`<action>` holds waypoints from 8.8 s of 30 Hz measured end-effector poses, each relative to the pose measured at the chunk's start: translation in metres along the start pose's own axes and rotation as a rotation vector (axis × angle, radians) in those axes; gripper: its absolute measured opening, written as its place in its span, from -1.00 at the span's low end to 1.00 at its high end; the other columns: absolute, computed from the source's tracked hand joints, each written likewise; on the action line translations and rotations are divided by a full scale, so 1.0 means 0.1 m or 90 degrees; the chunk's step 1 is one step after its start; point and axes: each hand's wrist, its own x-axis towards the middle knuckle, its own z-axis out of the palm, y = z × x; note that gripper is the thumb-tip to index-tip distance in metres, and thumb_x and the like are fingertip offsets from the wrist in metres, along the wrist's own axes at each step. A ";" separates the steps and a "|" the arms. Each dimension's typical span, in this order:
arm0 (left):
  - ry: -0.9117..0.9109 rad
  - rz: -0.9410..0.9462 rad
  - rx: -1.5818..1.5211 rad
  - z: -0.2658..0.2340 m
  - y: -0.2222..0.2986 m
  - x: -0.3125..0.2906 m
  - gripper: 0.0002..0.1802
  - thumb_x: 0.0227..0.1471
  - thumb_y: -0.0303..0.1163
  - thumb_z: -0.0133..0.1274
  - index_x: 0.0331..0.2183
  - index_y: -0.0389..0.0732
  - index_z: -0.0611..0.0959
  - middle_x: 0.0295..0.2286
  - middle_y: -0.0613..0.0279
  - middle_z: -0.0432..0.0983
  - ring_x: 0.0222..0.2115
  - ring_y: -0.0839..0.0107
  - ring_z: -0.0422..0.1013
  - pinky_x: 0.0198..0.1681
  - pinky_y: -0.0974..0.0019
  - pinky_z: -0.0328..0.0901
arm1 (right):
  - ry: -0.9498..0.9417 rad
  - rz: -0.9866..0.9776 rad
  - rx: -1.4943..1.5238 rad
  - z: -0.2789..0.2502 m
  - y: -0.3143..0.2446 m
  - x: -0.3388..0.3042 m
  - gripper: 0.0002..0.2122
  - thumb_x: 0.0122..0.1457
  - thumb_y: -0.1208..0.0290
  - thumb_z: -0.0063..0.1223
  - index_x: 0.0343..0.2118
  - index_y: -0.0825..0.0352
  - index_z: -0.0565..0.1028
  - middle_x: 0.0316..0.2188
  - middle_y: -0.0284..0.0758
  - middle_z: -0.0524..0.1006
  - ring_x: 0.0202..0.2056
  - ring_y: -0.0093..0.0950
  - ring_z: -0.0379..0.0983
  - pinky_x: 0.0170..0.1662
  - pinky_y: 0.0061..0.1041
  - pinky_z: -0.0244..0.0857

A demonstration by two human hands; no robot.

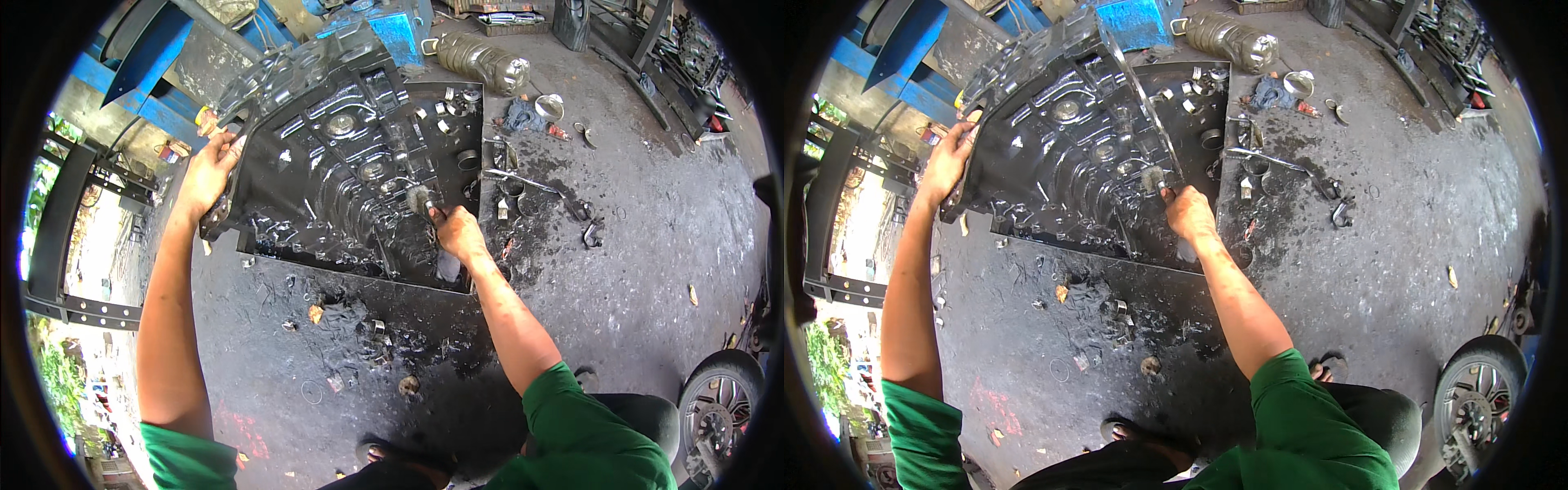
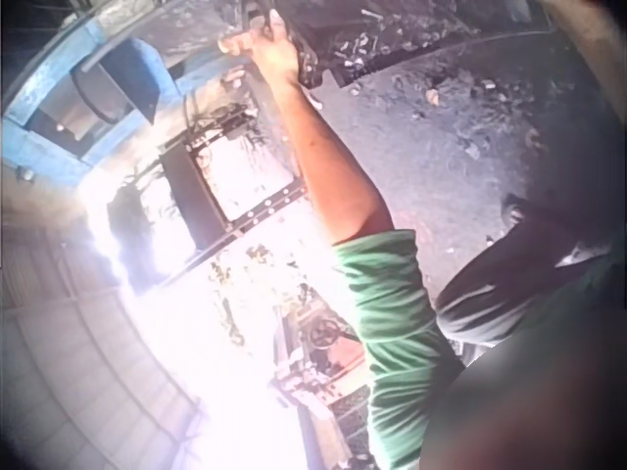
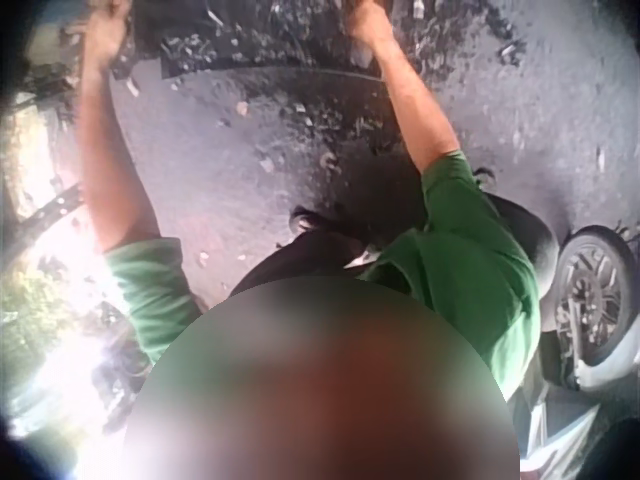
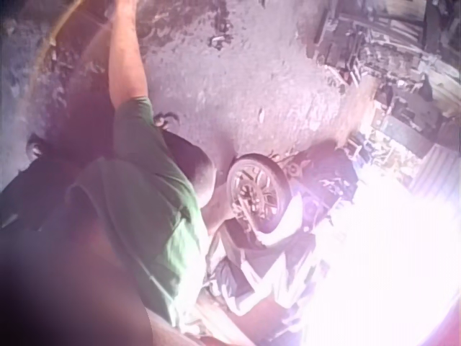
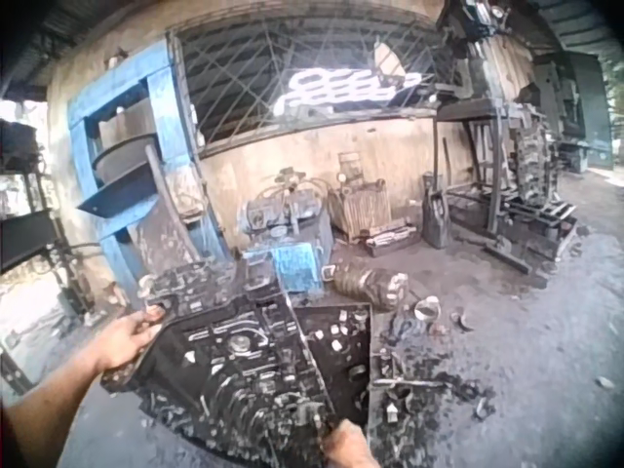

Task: The person uses a yellow-handled scraper to remove grime from a large black engine part. They repeatedly scrape and wipe the surface, focusing on different areas of the part.

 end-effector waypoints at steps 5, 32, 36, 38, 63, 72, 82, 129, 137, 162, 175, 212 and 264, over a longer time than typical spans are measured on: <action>-0.020 -0.015 -0.002 0.00 0.07 -0.04 -0.40 0.19 0.02 -0.04 0.07 -0.24 0.48 -0.08 -0.17 0.52 0.01 0.03 0.43 0.10 0.17 0.24 | -0.131 -0.151 -0.124 -0.30 -0.35 0.14 -0.69 0.25 0.14 0.01 -0.26 0.30 0.61 -0.28 -0.02 0.58 -0.13 -0.04 0.50 -0.06 -0.14 0.37; -0.013 -0.025 0.006 -0.03 0.12 -0.07 -0.39 0.21 -0.02 -0.03 0.10 -0.28 0.45 -0.06 -0.14 0.52 -0.01 0.09 0.46 0.07 0.20 0.26 | -0.244 0.325 0.743 0.08 -0.35 0.02 -0.80 0.30 0.17 0.04 -0.26 0.19 0.40 -0.68 -0.42 0.32 -0.78 -0.65 0.07 -0.74 -0.61 -0.08; -0.008 0.002 0.009 -0.01 0.11 -0.06 -0.38 0.21 -0.01 -0.03 0.10 -0.30 0.45 -0.03 -0.13 0.50 0.01 0.10 0.44 0.10 0.22 0.24 | -0.206 0.313 0.546 0.17 -0.31 0.14 -0.76 0.28 0.13 0.06 -0.30 0.21 0.41 -0.69 -0.41 0.33 -0.79 -0.62 0.11 -0.75 -0.55 -0.08; -0.006 0.004 0.010 -0.01 0.08 -0.04 -0.39 0.20 -0.01 -0.03 0.09 -0.29 0.46 0.01 -0.11 0.47 0.04 0.11 0.41 0.10 0.21 0.23 | -0.177 0.175 0.377 0.12 -0.22 0.19 -0.69 0.27 0.08 0.06 -0.35 0.28 0.46 -0.72 -0.40 0.36 -0.79 -0.57 0.16 -0.74 -0.49 -0.03; -0.039 0.025 -0.050 0.00 -0.11 0.07 -0.40 0.20 0.01 -0.04 0.09 -0.24 0.47 0.01 -0.09 0.47 0.06 0.14 0.38 0.13 0.20 0.20 | -0.200 0.219 0.316 0.51 0.51 -0.13 -0.78 0.23 0.25 0.15 -0.14 0.22 0.54 -0.67 -0.42 0.47 -0.71 -0.59 0.30 -0.69 -0.54 0.11; -0.035 0.021 -0.050 -0.04 0.00 -0.01 -0.44 0.24 -0.06 -0.08 0.10 -0.26 0.45 -0.04 -0.04 0.51 -0.02 0.23 0.43 0.09 0.29 0.21 | -0.054 0.531 0.857 0.70 0.59 0.12 -0.70 0.32 0.14 -0.01 -0.48 0.22 0.35 -0.65 -0.44 0.30 -0.75 -0.64 0.06 -0.74 -0.66 -0.16; -0.017 0.052 -0.017 -0.02 0.03 -0.04 -0.48 0.27 -0.12 -0.10 0.08 -0.32 0.45 -0.06 -0.03 0.50 -0.03 0.30 0.40 0.10 0.32 0.20 | -0.015 0.455 0.728 1.10 0.51 0.07 -0.89 0.28 0.25 0.02 -0.28 0.14 0.49 -0.72 -0.42 0.36 -0.80 -0.55 0.21 -0.79 -0.52 0.04; -0.030 0.033 -0.030 -0.02 -0.02 0.03 -0.38 0.20 0.01 -0.06 0.11 -0.25 0.46 -0.01 -0.14 0.48 0.04 0.12 0.40 0.12 0.25 0.21 | -0.155 -0.132 -0.253 1.04 0.32 -0.29 -0.71 0.30 0.24 -0.15 -0.37 0.35 0.52 -0.38 -0.10 0.60 -0.29 -0.15 0.56 -0.20 -0.21 0.45; -0.004 0.046 0.026 0.00 -0.18 0.08 -0.31 0.13 0.14 -0.04 0.06 -0.24 0.52 -0.02 -0.13 0.49 0.05 0.10 0.39 0.12 0.20 0.21 | -0.143 -0.025 0.033 1.25 -0.03 -0.54 -0.68 0.31 0.18 -0.13 -0.21 0.33 0.56 -0.39 0.05 0.57 -0.25 0.05 0.51 -0.11 -0.07 0.37; 0.008 0.018 0.072 -0.09 0.15 -0.14 -0.24 0.05 0.32 -0.03 -0.13 -0.22 0.66 -0.18 -0.02 0.60 -0.13 0.10 0.50 0.01 0.14 0.30 | -0.290 -0.357 -0.521 -0.18 -0.08 0.12 -0.63 0.23 0.08 0.03 -0.27 0.35 0.62 -0.23 -0.05 0.58 -0.21 -0.07 0.53 -0.08 -0.16 0.38; 0.162 -0.078 -0.260 -0.02 -0.01 -0.16 -0.41 0.15 -0.03 0.09 0.01 -0.32 0.55 -0.19 0.14 0.57 -0.11 0.44 0.45 0.07 0.41 0.22 | 0.481 -0.143 0.640 -0.14 -0.82 0.83 -0.64 0.32 0.25 -0.03 -0.06 0.51 0.43 -0.41 -0.30 0.51 -0.38 -0.55 0.41 -0.24 -0.53 0.31; 0.024 -0.018 0.205 0.42 1.10 0.80 -0.25 0.25 0.14 -0.28 0.17 -0.31 0.30 0.07 -0.24 0.36 0.15 -0.10 0.24 0.21 -0.01 0.12 | -0.109 0.035 -0.309 0.02 0.87 0.42 -0.69 0.22 0.17 -0.01 -0.07 0.22 0.50 -0.19 -0.01 0.58 -0.08 -0.11 0.51 0.02 -0.25 0.39; 0.003 -0.045 0.121 0.38 1.17 0.78 -0.27 0.18 0.14 -0.13 -0.09 -0.44 0.57 -0.03 -0.29 0.44 0.03 -0.13 0.37 0.14 0.06 0.22 | -0.238 -0.097 -0.272 0.73 0.04 0.43 -0.70 0.20 0.07 0.06 -0.16 0.15 0.61 -0.20 -0.19 0.61 -0.06 -0.20 0.51 0.01 -0.24 0.37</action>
